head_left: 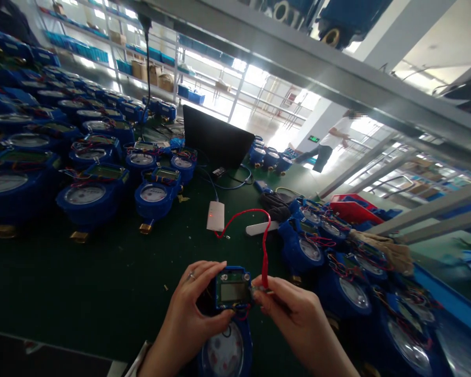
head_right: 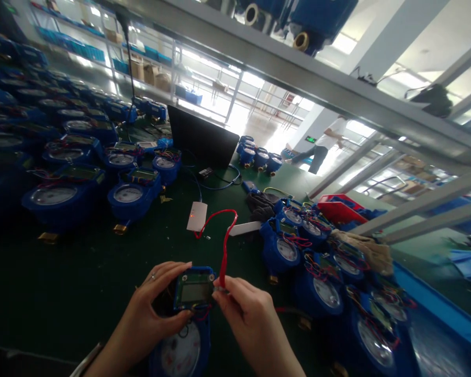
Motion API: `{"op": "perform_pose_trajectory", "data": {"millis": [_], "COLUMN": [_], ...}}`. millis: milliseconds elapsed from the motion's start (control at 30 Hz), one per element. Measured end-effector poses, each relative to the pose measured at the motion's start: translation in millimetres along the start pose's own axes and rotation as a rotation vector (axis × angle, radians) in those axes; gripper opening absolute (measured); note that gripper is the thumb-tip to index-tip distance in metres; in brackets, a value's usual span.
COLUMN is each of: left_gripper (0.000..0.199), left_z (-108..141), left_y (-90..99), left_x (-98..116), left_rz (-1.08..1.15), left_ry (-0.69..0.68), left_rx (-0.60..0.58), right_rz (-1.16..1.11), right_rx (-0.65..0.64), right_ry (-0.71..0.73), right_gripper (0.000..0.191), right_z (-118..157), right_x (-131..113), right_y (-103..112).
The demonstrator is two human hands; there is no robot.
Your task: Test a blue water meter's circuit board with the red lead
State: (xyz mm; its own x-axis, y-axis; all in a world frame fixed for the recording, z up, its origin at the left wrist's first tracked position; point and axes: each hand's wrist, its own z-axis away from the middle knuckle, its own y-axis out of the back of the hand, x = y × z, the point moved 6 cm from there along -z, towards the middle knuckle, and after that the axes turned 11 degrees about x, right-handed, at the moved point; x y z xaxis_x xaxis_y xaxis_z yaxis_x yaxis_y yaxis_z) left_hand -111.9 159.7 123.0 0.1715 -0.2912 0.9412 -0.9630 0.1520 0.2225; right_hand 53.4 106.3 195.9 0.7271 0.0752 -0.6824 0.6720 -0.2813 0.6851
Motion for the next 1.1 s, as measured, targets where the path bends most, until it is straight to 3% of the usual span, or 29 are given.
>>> {"op": "perform_pose_trajectory", "data": {"millis": [300,633,1100], "left_gripper": [0.056,0.058,0.058], "left_z": [1.9,0.9,-0.9], "left_y": [-0.2,-1.3,-1.1], "left_x": [-11.4,-9.5,-10.7], "left_rz": [-0.045,-0.001,0.012], "left_ry": [-0.006,0.024,0.074], "left_rx": [-0.037,0.010,-0.025], "right_rz": [-0.032,-0.016,-0.023], "right_rx": [-0.035,-0.043,-0.010], "right_ry": [-0.031,-0.028,0.035], "right_gripper": [0.016,0.016,0.017], "right_z": [1.6,0.8,-1.7], "right_x": [7.5,8.8,7.4], "right_y": [-4.2,-6.4,-7.4]}}
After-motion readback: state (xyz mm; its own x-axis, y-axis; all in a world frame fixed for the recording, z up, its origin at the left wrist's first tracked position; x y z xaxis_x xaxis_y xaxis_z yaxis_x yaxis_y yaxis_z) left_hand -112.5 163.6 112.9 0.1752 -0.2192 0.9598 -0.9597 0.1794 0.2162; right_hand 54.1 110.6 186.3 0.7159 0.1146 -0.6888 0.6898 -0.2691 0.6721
